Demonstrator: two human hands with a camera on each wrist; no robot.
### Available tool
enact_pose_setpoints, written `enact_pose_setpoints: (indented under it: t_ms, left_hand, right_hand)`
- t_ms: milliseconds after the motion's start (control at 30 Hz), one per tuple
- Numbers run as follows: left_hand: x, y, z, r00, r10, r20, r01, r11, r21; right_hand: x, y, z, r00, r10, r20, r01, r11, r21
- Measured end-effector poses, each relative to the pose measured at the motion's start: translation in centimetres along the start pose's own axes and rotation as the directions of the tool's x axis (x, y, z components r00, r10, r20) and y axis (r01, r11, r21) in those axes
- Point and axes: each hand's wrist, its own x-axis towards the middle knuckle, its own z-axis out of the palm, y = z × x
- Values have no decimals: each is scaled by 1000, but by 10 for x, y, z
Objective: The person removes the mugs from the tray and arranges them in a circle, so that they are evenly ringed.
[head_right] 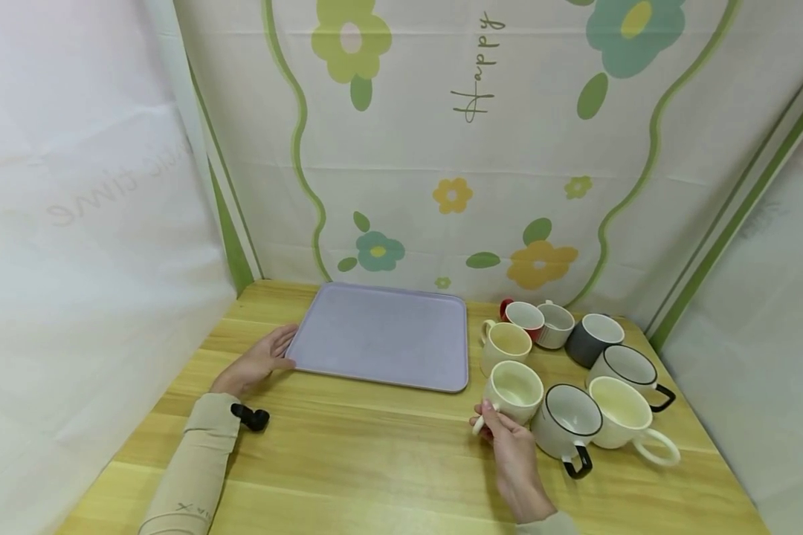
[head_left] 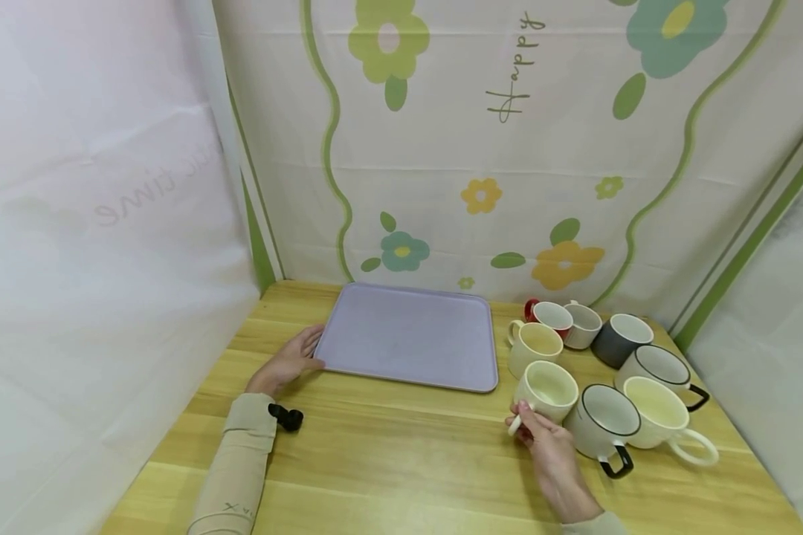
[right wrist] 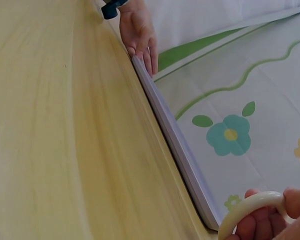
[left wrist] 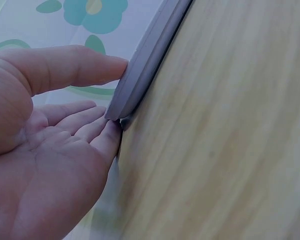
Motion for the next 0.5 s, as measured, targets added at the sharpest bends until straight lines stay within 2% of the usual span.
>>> enact_pose_setpoints:
  t_ms: [267, 500]
  left_hand:
    - [3, -1, 2, 1000, -13, -5, 12, 1000, -7]
    - [7, 1, 6, 1000, 9, 5, -9, 1000, 0]
  right_hand:
    - [5, 0, -4, 1000, 5, -9, -5, 1000, -6]
    - [7, -4, -10, 1000, 9, -6, -9, 1000, 24]
